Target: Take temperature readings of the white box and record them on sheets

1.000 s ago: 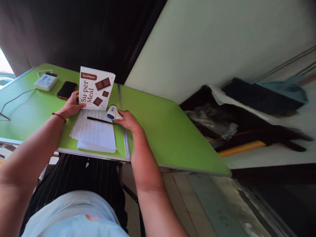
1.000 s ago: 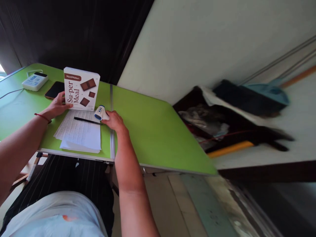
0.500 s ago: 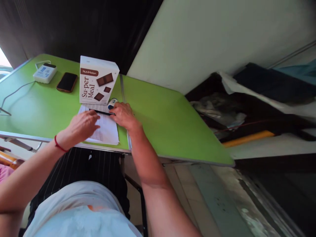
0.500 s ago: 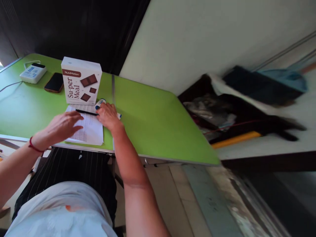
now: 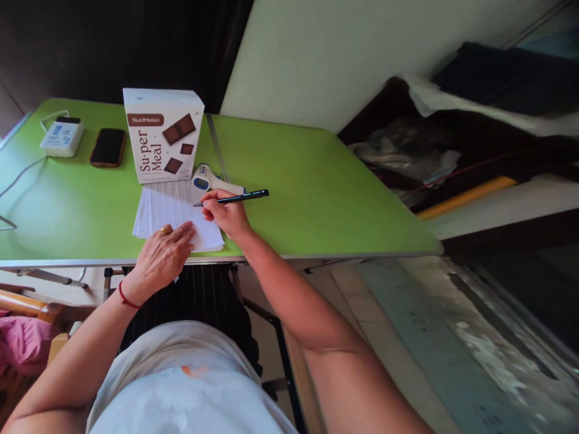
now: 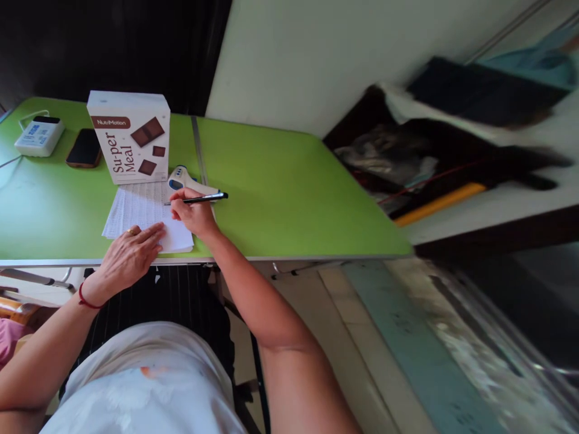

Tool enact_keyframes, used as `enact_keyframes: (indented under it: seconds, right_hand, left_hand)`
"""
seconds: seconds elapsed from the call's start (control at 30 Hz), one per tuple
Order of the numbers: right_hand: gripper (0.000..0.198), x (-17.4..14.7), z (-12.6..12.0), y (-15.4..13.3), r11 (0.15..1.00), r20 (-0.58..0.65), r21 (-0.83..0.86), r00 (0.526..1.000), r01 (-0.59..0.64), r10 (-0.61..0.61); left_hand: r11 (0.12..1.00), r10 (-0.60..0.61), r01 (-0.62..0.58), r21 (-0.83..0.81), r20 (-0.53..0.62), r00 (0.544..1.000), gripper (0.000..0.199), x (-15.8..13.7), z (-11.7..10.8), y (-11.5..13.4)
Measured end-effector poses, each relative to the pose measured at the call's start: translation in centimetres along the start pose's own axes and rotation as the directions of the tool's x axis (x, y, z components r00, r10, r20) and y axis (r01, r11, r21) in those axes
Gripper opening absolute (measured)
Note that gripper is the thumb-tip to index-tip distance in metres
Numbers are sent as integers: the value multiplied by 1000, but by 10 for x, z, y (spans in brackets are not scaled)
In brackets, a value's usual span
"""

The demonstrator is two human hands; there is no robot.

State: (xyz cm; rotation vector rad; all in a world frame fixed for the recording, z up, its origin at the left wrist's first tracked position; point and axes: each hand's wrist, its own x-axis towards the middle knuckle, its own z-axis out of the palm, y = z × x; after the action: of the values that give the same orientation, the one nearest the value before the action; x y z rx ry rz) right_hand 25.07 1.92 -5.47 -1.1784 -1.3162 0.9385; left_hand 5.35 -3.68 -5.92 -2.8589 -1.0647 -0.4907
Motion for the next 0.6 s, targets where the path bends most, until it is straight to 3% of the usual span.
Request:
enact_keyframes:
  seconds: [0.07, 0.17, 0.3, 0.6]
  right_hand:
    - [6, -7, 6, 10, 999, -88, 15, 995, -49, 50]
    - [7, -14, 8, 20, 998, -152, -70, 988, -1, -10]
    - [9, -19, 8, 22, 972, -87, -198, 985, 127, -146]
    - [10, -21, 5, 27, 945, -33, -272, 979, 184, -200]
  left_hand:
    - [1000, -11, 11, 16, 2, 1000, 34, 0, -2, 2]
    - [999, -33, 33, 26, 15, 999, 35, 0, -3, 5]
    - [998, -54, 53, 34, 42, 998, 34, 1, -4, 7]
    - [998, -63, 61, 24, 72, 995, 34, 3, -7, 11]
